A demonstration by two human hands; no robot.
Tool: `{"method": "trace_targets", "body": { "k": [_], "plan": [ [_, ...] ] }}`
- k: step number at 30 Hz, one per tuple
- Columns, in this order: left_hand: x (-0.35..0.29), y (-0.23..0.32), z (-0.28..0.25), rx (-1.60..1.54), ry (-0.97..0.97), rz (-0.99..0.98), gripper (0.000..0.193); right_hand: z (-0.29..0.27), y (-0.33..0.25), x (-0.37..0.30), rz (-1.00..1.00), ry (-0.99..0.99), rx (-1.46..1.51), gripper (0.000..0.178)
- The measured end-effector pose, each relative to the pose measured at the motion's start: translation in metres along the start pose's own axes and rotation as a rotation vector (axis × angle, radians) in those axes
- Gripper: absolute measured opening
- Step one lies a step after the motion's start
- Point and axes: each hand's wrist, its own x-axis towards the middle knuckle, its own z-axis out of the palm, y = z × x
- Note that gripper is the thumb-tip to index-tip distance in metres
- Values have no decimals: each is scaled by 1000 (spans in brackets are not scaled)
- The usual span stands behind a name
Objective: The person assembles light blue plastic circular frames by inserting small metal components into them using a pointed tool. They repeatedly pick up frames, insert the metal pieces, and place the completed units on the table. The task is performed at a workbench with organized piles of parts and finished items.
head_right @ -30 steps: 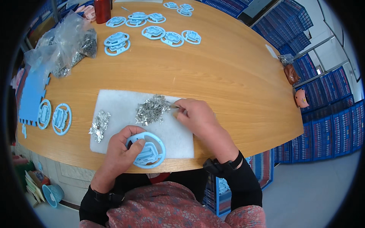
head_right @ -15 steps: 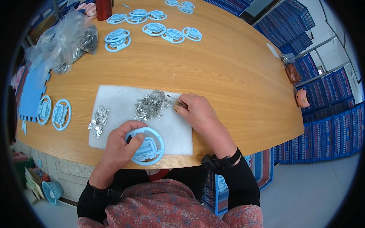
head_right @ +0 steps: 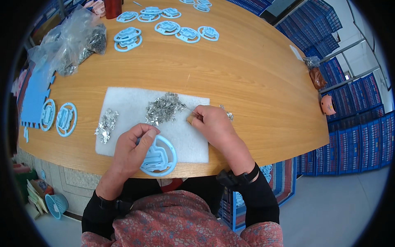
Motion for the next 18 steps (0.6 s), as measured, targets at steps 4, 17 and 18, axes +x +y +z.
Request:
{"method": "trace_targets", "body": {
  "k": [4, 17, 18],
  "plan": [
    [1, 5, 0, 21, -18, -12, 24, 2, -2, -4, -84, 18, -29, 15],
    [2, 12, 7, 129, -88, -32, 25, 0, 1, -13, -65, 15, 159, 17],
    [4, 16, 10, 186, -113, -42, 25, 0, -2, -15, -80, 17, 161, 16]
  ]
}}
